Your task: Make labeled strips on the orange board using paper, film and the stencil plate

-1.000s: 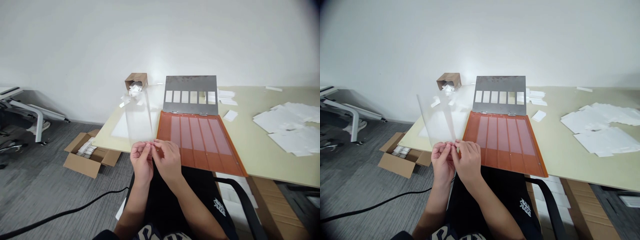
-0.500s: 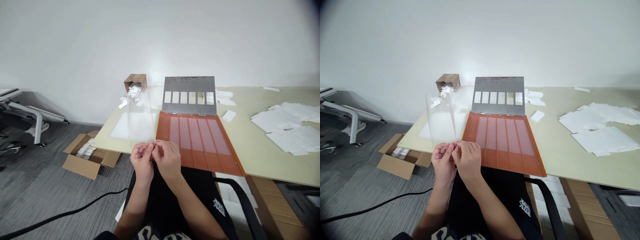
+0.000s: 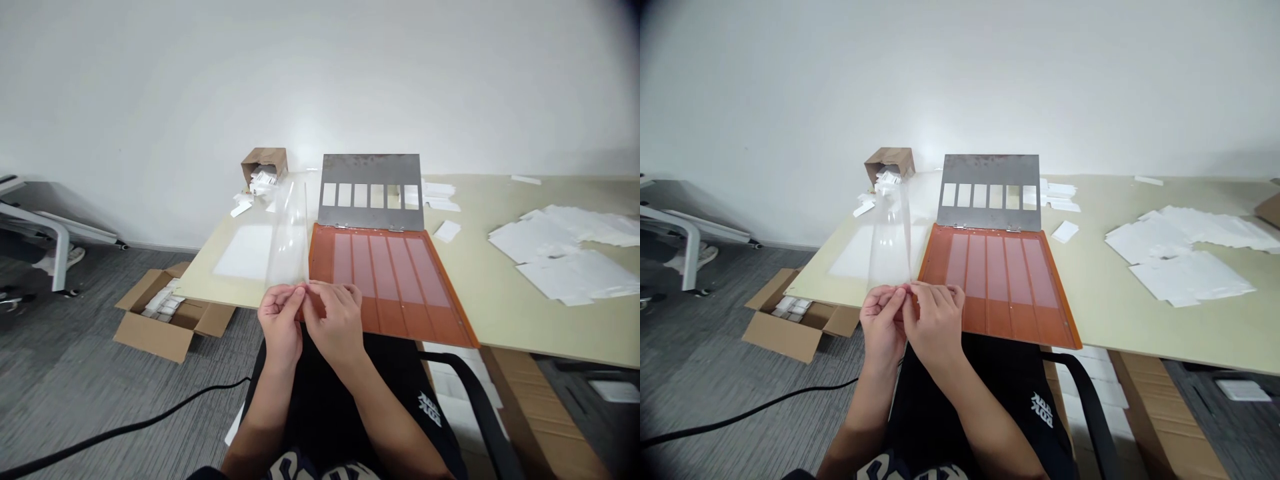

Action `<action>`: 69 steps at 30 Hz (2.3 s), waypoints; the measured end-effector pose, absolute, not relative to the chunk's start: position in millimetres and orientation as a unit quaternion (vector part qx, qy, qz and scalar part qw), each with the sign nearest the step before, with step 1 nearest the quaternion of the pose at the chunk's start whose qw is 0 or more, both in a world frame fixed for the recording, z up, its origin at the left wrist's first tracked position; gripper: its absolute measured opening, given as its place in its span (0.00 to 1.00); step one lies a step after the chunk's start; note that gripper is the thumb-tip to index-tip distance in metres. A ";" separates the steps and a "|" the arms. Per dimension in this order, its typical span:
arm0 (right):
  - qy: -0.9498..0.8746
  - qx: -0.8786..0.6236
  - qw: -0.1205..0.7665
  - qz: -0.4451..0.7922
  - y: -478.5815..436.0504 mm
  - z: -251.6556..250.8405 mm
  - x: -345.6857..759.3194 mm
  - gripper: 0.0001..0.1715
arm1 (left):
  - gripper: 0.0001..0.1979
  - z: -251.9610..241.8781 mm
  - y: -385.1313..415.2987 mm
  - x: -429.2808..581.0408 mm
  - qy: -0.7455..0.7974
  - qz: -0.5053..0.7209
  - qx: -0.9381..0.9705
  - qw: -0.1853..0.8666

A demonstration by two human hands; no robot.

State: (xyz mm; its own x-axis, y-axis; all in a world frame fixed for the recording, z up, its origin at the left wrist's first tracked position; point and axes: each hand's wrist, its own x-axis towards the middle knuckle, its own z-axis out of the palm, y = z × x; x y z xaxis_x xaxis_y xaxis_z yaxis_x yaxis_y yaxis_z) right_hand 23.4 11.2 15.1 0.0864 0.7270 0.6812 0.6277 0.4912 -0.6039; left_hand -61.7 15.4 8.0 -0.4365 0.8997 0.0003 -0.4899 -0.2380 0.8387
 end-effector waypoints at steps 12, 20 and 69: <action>-0.686 -0.488 0.515 0.162 10.9 20.8 35.7 0.10 | 0.15 11.6 16.9 -64.8 0.406 0.739 0.281 0.458; -0.692 -0.476 0.517 0.165 10.8 21.2 39.8 0.11 | 0.15 14.2 14.9 -65.3 0.408 0.737 0.280 0.460; -0.631 -0.677 0.317 0.208 58.9 20.8 27.2 0.09 | 0.04 47.8 196.2 -93.3 0.490 0.661 0.521 0.227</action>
State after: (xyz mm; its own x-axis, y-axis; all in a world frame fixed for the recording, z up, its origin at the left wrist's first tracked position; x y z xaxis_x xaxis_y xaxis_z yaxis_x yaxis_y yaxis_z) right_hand 27.2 58.9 20.8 0.1162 0.9862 0.1182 0.7226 -0.0024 -0.6913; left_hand -93.3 196.2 47.8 -0.3542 0.8104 0.4667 0.2117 -0.4166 0.8841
